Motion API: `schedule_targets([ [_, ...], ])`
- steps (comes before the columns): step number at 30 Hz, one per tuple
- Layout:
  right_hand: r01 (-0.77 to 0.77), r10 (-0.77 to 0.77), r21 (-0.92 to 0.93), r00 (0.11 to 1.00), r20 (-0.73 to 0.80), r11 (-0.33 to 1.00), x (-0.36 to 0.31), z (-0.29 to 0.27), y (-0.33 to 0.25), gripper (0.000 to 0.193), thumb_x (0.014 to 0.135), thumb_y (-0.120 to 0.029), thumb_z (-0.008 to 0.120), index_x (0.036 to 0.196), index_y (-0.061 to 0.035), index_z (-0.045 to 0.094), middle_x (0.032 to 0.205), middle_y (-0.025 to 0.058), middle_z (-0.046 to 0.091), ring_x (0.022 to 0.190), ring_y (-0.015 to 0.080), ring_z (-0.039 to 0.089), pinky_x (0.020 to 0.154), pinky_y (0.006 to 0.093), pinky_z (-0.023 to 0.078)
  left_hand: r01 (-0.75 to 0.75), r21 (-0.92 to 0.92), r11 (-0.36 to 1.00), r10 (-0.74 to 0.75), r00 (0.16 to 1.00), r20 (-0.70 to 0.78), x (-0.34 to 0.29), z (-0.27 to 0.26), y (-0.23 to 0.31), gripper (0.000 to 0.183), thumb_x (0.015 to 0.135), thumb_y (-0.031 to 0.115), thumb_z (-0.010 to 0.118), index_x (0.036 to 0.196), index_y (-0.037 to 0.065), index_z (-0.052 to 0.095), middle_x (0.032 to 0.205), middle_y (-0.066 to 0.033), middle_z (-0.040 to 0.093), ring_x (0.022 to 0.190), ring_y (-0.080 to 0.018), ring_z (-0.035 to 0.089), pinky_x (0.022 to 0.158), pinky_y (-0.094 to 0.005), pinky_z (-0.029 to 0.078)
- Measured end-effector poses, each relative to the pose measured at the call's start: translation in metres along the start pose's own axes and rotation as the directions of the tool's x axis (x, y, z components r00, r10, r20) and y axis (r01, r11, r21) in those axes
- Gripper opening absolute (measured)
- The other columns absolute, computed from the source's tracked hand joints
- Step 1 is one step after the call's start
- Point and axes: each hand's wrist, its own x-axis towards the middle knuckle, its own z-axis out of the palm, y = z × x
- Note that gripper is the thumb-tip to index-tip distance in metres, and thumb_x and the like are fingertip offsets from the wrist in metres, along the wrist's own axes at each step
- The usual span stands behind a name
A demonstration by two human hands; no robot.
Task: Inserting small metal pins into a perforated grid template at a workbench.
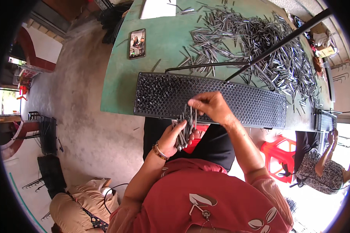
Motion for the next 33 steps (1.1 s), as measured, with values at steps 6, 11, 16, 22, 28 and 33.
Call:
schedule_targets([
  [6,0.006,-0.003,-0.050,0.999,0.045,0.999,-0.008,0.006,0.004,0.024,0.084,-0.020,0.071,0.090,0.0035,0.069,0.064,0.0015,0.058,0.057,0.0054,0.052,0.050,0.0219,0.042,0.018,0.032,0.999,-0.016,0.997,-0.080,0.007,-0.003,-0.014,0.025,0.092,0.030,0.058,0.099,0.006,0.058,0.079,-0.0089,0.067,0.058,-0.0121,0.061,0.048,-0.0238,0.048],
  [11,0.362,-0.443,-0.276,0.829,-0.340,0.890,0.003,-0.004,-0.011,0.012,0.083,-0.007,0.069,0.092,0.0006,0.069,0.081,0.0059,0.065,0.064,0.0099,0.058,0.055,0.0240,0.048,0.057,0.004,0.998,-0.056,0.992,-0.113,0.005,-0.003,-0.011,0.024,0.092,0.024,0.056,0.104,0.004,0.059,0.079,-0.0055,0.061,0.060,-0.0126,0.058,0.051,-0.0247,0.048],
  [16,0.518,-0.790,-0.614,0.515,-0.333,0.596,0.035,-0.009,-0.006,0.020,0.077,-0.002,0.072,0.096,-0.0029,0.067,0.087,0.0090,0.064,0.073,0.0208,0.063,0.063,0.0289,0.051,0.066,0.040,0.997,-0.061,0.991,-0.120,0.007,0.002,-0.009,0.024,0.092,0.024,0.056,0.104,0.003,0.060,0.078,-0.0057,0.061,0.060,-0.0123,0.058,0.051,-0.0246,0.048],
  [22,0.559,-0.819,-0.630,0.520,-0.241,0.540,0.052,-0.003,0.005,0.021,0.076,-0.003,0.071,0.096,-0.0040,0.067,0.089,0.0088,0.063,0.076,0.0250,0.063,0.066,0.0326,0.052,0.050,0.075,0.996,-0.039,0.989,-0.142,0.006,0.000,-0.009,0.026,0.093,0.025,0.055,0.105,0.003,0.060,0.077,-0.0057,0.062,0.059,-0.0120,0.058,0.051,-0.0247,0.048],
  [28,0.566,-0.808,-0.657,0.578,-0.114,0.497,0.059,-0.003,0.016,0.019,0.077,-0.005,0.071,0.095,-0.0035,0.066,0.088,0.0101,0.063,0.076,0.0270,0.064,0.065,0.0338,0.052,0.040,0.093,0.995,-0.025,0.987,-0.157,0.005,0.000,-0.008,0.026,0.093,0.026,0.055,0.105,0.003,0.060,0.075,-0.0050,0.062,0.058,-0.0114,0.058,0.050,-0.0252,0.048],
  [33,0.581,-0.796,-0.644,0.600,-0.073,0.497,0.061,-0.003,0.008,0.018,0.077,-0.005,0.070,0.095,-0.0030,0.066,0.086,0.0109,0.063,0.075,0.0285,0.063,0.064,0.0352,0.052,0.018,0.127,0.992,-0.003,0.993,-0.118,0.005,-0.004,-0.009,0.026,0.093,0.027,0.055,0.103,0.004,0.060,0.075,-0.0046,0.062,0.058,-0.0112,0.058,0.050,-0.0252,0.048],
])
